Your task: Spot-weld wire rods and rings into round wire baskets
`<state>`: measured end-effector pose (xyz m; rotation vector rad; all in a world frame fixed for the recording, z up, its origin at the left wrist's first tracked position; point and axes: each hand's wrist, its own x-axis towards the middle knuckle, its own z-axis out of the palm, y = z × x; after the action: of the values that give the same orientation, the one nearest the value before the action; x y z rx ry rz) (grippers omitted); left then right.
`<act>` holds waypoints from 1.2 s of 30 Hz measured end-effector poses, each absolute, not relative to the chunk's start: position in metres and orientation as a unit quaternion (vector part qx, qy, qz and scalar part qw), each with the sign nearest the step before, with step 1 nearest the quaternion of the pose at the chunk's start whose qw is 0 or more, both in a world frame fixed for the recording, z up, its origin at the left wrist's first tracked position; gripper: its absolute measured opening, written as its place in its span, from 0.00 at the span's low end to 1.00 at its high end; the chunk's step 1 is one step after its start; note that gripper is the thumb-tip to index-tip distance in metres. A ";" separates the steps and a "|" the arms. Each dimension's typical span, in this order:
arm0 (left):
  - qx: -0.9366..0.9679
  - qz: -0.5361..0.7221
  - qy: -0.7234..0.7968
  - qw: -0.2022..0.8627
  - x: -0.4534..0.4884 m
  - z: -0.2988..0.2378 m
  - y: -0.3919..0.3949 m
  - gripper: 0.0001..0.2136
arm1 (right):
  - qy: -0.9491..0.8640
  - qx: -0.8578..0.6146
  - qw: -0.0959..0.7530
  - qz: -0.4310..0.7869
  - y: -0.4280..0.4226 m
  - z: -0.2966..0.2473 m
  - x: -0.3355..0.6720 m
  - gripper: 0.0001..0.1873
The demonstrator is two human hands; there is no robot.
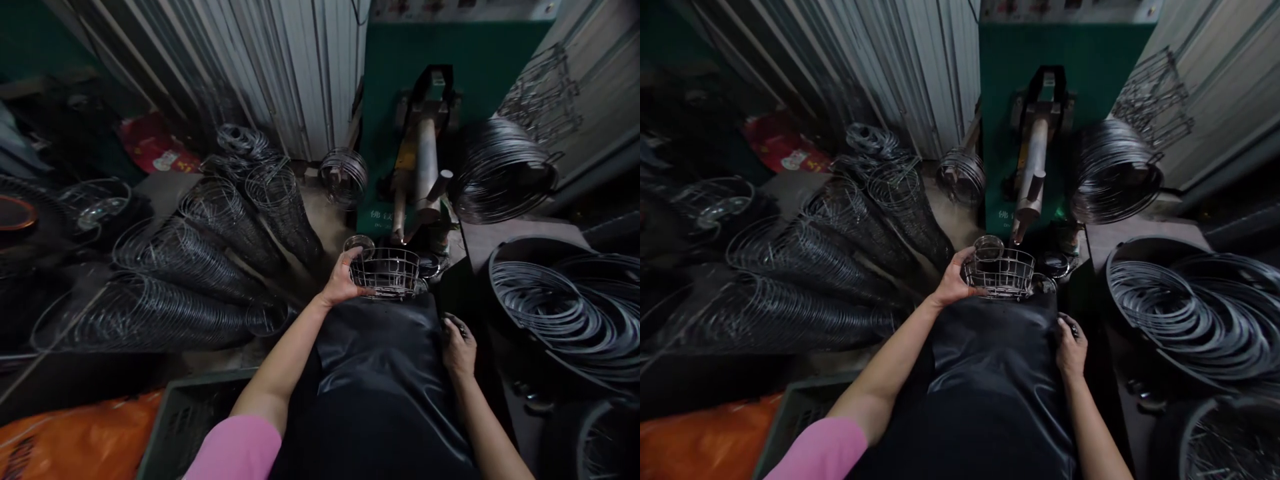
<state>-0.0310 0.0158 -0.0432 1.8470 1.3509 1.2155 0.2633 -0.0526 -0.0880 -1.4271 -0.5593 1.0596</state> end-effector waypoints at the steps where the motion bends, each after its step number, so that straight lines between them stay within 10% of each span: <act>1: 0.693 0.441 0.510 0.254 -0.031 -0.037 0.009 0.46 | -0.224 -0.611 0.592 0.476 -0.057 -0.091 0.267 0.12; 13: 0.727 0.438 0.504 0.160 -0.017 0.000 -0.010 0.41 | -0.088 -0.437 0.602 0.662 -0.024 -0.049 0.275 0.08; 18: 0.732 0.456 0.483 0.149 -0.020 -0.005 -0.014 0.37 | -0.231 -0.586 0.628 0.457 -0.043 -0.070 0.273 0.12; 24: 0.756 0.428 0.475 0.141 -0.022 -0.010 -0.009 0.35 | -0.578 -0.634 0.408 0.313 -0.077 -0.106 0.281 0.15; 36: 0.817 0.289 0.488 0.105 0.015 0.011 -0.004 0.31 | -0.826 -0.534 0.060 0.173 -0.015 0.048 0.219 0.13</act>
<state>0.0148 -0.0036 0.0109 2.4079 1.4379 0.8526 0.2185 -0.0153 0.0479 -1.6153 -2.4993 0.5241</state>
